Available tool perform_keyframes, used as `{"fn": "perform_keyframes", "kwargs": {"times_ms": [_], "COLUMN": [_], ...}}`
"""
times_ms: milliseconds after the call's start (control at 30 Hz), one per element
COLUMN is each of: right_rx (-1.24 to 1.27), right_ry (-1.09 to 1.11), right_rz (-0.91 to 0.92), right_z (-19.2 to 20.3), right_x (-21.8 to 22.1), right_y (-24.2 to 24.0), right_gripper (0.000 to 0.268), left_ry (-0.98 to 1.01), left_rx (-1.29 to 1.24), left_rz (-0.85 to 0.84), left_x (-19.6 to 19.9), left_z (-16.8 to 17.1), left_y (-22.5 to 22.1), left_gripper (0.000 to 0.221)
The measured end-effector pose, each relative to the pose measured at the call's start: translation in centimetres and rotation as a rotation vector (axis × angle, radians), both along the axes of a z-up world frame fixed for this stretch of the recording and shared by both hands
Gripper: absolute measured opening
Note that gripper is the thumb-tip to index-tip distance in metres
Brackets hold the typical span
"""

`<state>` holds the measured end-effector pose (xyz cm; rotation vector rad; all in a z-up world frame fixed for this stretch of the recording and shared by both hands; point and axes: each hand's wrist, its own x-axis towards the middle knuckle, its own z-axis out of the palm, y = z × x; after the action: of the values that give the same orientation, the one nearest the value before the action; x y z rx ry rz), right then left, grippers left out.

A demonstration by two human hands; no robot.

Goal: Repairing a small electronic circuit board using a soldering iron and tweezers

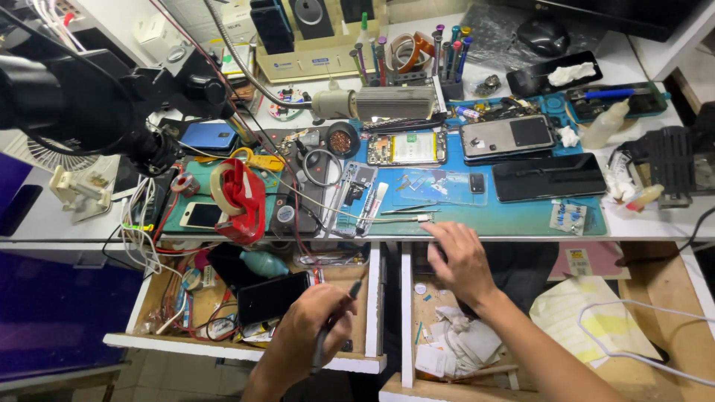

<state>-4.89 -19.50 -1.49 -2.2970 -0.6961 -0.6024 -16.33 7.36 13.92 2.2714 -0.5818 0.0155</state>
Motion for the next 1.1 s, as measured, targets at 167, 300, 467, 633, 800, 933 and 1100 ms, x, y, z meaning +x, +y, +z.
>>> {"fn": "perform_keyframes", "kwargs": {"times_ms": [167,300,467,633,800,933,1100], "right_rx": [-0.28,-0.322,-0.333,-0.266,-0.132,-0.014,0.12], "right_ry": [0.007,0.061,0.235,0.407,0.497,0.496,0.482], "right_rz": [-0.127,-0.189,-0.213,-0.189,-0.188,-0.164,-0.132], "right_z": [-1.2,-2.0,-2.0,-1.5,-2.9,-1.2,-2.3], "right_x": [2.6,3.1,3.9,5.1,5.6,4.8,4.9], "right_y": [0.5,0.5,0.6,0.7,0.7,0.2,-0.4], "right_gripper": [0.035,0.027,0.032,0.028,0.027,0.031,0.036], "left_ry": [0.095,0.025,0.36,0.644,-0.296,-0.527,-0.521], "left_rx": [0.682,0.935,0.828,0.809,0.466,0.526,0.469], "left_rz": [-0.017,0.007,0.044,0.015,0.182,0.258,0.233], "left_x": [1.1,0.5,0.6,2.4,7.7,15.3,18.6], "left_z": [-7.0,-15.9,-13.2,-8.0,-10.4,-18.0,-20.1], "left_y": [-0.5,-0.4,-0.4,-0.2,-3.9,-7.6,-8.6], "left_gripper": [0.02,0.029,0.061,0.1,0.034,0.023,0.016]}}
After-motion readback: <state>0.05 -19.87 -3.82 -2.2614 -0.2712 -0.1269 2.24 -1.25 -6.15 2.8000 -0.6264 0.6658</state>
